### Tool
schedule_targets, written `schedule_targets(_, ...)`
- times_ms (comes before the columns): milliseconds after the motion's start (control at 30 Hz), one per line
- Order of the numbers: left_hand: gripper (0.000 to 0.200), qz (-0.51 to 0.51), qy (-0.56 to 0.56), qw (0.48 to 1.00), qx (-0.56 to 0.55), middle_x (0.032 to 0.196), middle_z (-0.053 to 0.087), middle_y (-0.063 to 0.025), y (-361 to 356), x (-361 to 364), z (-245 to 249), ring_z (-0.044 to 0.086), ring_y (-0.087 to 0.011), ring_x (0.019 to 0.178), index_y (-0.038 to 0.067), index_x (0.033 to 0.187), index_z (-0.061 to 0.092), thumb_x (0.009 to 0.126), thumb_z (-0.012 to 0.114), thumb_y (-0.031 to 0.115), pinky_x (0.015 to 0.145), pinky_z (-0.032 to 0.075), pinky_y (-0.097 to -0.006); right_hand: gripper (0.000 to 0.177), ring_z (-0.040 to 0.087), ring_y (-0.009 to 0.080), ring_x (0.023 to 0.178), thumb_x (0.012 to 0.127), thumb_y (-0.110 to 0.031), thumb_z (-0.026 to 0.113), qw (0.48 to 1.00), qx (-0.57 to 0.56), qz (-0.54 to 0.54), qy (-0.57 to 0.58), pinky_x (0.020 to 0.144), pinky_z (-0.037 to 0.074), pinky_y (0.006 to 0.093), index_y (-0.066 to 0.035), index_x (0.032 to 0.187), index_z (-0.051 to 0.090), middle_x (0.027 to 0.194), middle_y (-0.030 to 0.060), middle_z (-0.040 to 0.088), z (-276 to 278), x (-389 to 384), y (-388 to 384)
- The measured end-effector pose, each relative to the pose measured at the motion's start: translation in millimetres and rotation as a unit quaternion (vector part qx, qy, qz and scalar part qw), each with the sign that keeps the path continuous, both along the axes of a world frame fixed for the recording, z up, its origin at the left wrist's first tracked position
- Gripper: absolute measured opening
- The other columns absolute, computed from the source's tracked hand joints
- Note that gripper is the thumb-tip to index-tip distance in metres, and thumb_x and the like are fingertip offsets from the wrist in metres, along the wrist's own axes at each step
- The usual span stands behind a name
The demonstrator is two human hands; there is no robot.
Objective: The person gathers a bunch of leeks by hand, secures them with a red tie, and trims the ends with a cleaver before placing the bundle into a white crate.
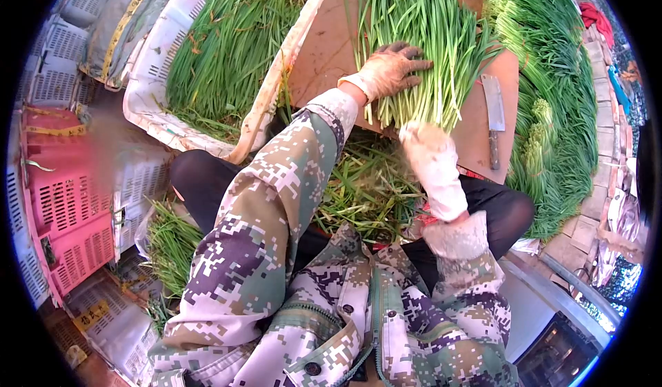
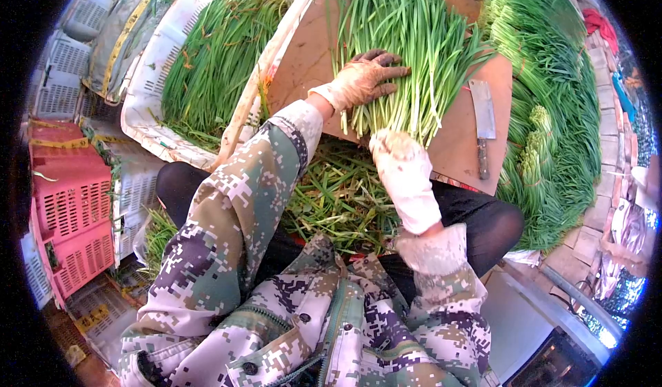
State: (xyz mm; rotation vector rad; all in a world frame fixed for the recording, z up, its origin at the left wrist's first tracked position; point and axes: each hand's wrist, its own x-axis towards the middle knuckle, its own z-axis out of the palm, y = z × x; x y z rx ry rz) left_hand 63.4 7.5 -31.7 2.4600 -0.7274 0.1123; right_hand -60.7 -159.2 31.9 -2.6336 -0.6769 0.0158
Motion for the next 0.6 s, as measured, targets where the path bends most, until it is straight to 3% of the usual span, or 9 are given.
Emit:
schedule_targets(100, 0.046, 0.001, 0.006, 1.0, -0.009, 0.14, 0.043, -0.0064, -2.7, 0.7, -0.5, 0.032, -0.0347, 0.134, 0.032, 0.132, 0.051, 0.087, 0.059, 0.037, 0.111, 0.025, -0.0507, 0.013, 0.06, 0.0295, 0.075, 0.087, -0.02, 0.057, 0.996, 0.034, -0.012, -0.076, 0.068, 0.05, 0.0396, -0.008, 0.09, 0.059, 0.08, 0.0125, 0.059, -10.2, 21.2, 9.9)
schedule_targets(167, 0.045, 0.006, -0.004, 1.0, -0.004, 0.139, 0.044, -0.0068, -2.6, 0.0, -1.0, 0.034, -0.0351, 0.132, 0.031, 0.131, 0.052, 0.087, 0.059, 0.037, 0.109, 0.027, -0.0512, 0.021, 0.062, 0.0328, 0.083, 0.087, -0.021, 0.056, 0.997, -0.008, -0.078, -0.001, 0.074, 0.049, 0.0411, -0.007, 0.101, 0.064, 0.088, 0.0141, 0.064, -20.9, 24.7, 14.1)
schedule_targets(300, 0.045, 0.002, -0.025, 0.999, -0.03, 0.137, 0.045, -0.0076, -2.5, 0.1, -7.0, 0.035, -0.0353, 0.131, 0.03, 0.13, 0.053, 0.086, 0.06, 0.037, 0.108, 0.028, -0.0517, 0.034, 0.062, 0.0328, 0.078, 0.085, -0.019, 0.058, 0.988, -0.104, -0.102, -0.041, 0.068, 0.051, 0.0417, -0.008, 0.117, 0.057, 0.091, 0.0146, 0.059, -32.2, 15.4, 18.6)
schedule_targets(533, 0.046, 0.009, -0.02, 1.0, -0.019, 0.138, 0.045, -0.0071, -3.1, 3.4, -7.4, 0.035, -0.0355, 0.131, 0.03, 0.13, 0.053, 0.086, 0.06, 0.037, 0.108, 0.028, -0.0514, 0.043, 0.061, 0.0335, 0.083, 0.083, -0.017, 0.059, 0.991, -0.073, -0.075, -0.081, 0.07, 0.051, 0.0418, -0.005, 0.124, 0.054, 0.095, 0.0168, 0.059, -31.7, 17.7, 18.8)
schedule_targets(600, 0.046, 0.008, -0.015, 0.999, -0.032, 0.138, 0.045, -0.0066, -2.3, 0.8, -8.0, 0.035, -0.0353, 0.131, 0.031, 0.13, 0.053, 0.086, 0.06, 0.037, 0.108, 0.028, -0.0514, 0.042, 0.061, 0.0341, 0.085, 0.083, -0.017, 0.059, 0.992, -0.071, -0.099, -0.045, 0.072, 0.051, 0.0419, -0.005, 0.123, 0.054, 0.098, 0.018, 0.06, -31.9, 16.5, 22.5)
